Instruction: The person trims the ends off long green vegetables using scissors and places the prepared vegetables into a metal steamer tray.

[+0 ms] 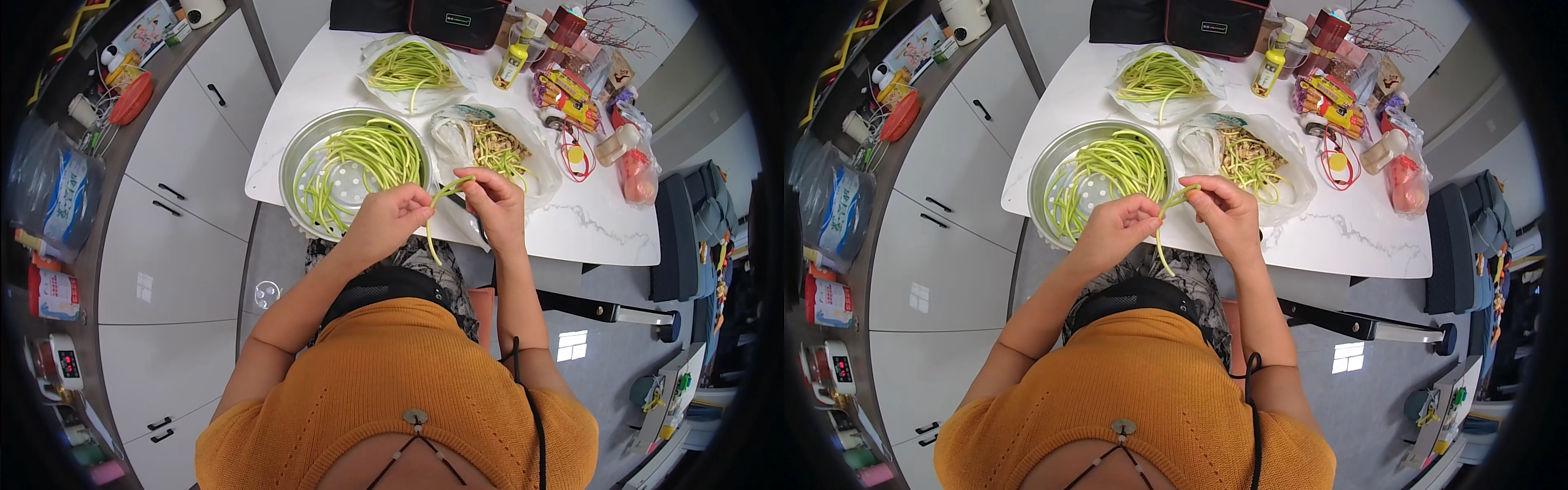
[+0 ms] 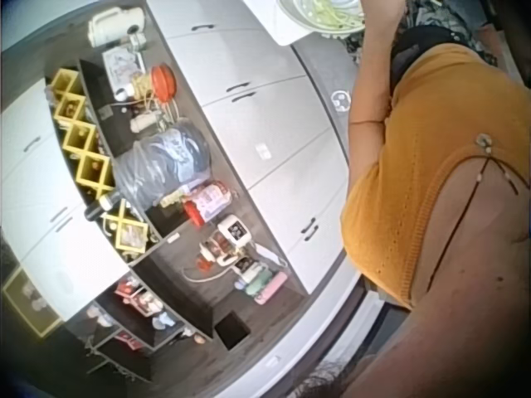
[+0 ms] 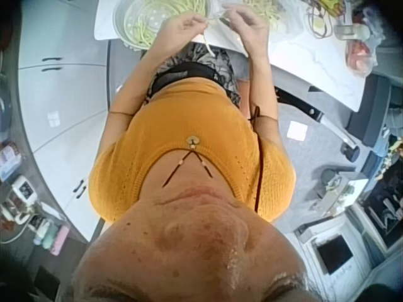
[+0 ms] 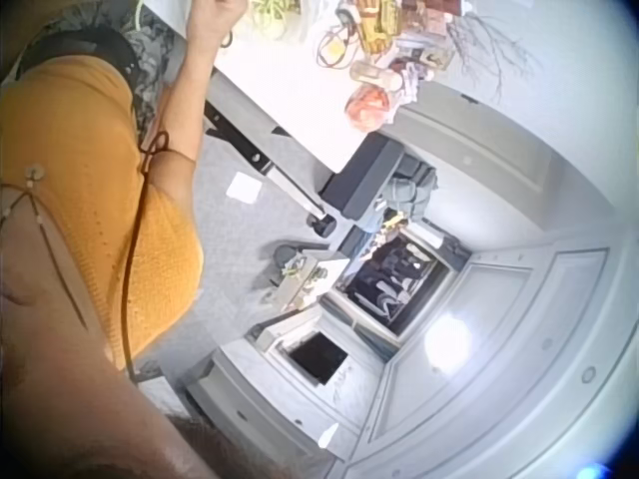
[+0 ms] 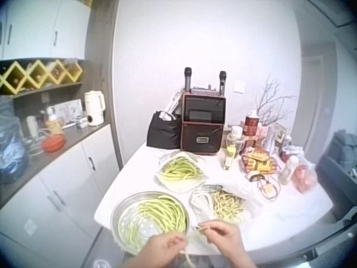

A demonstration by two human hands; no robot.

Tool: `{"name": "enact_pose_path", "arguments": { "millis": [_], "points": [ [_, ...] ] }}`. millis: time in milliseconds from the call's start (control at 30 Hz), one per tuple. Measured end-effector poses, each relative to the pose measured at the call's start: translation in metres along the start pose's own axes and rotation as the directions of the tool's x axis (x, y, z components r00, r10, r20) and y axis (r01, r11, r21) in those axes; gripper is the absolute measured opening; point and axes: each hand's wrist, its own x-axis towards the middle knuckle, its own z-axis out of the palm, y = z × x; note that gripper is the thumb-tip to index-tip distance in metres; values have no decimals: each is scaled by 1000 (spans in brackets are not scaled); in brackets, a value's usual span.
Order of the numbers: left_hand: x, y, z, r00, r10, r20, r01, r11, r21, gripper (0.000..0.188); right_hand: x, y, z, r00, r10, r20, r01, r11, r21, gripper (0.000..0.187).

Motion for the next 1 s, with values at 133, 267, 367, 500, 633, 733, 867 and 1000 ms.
{"name": "enact_pose_path", "arguments": {
  "millis": [133, 267, 367, 500, 633, 733, 867, 1000],
  "points": [
    [3, -2, -7, 1000, 1, -23, 0, 999, 39, 11, -2, -7, -4, 984, 48, 173, -69, 991, 116, 21],
    [1, 8, -7, 1000, 5, -18, -3, 993, 117, 12, -2, -9, -5, 963, 59, 262, -93, 988, 121, 26],
    [-1, 15, -6, 999, 30, -27, -25, 985, 171, 12, -2, -9, -6, 955, 76, 286, -109, 989, 101, 28],
    [-1, 9, -7, 989, 131, -68, -112, 968, 226, 12, -2, -16, -3, 936, 109, 334, -148, 985, 92, 32],
    [-1, 12, -8, 981, 177, -78, -150, 952, 266, 11, -3, -20, -1, 936, 120, 332, -150, 987, 66, 33],
    [-2, 10, -8, 977, 200, -69, -174, 945, 277, 11, -4, -20, 4, 957, 66, 283, -71, 997, 9, 31],
    [-3, 12, -8, 970, 235, -59, -205, 926, 318, 11, -5, -17, 6, 973, -43, 227, 66, 993, -94, 24],
    [-3, 13, -4, 968, 242, -60, -214, 930, 298, 10, -5, -15, 5, 982, -86, 168, 121, 969, -214, 18]
  ]
}}
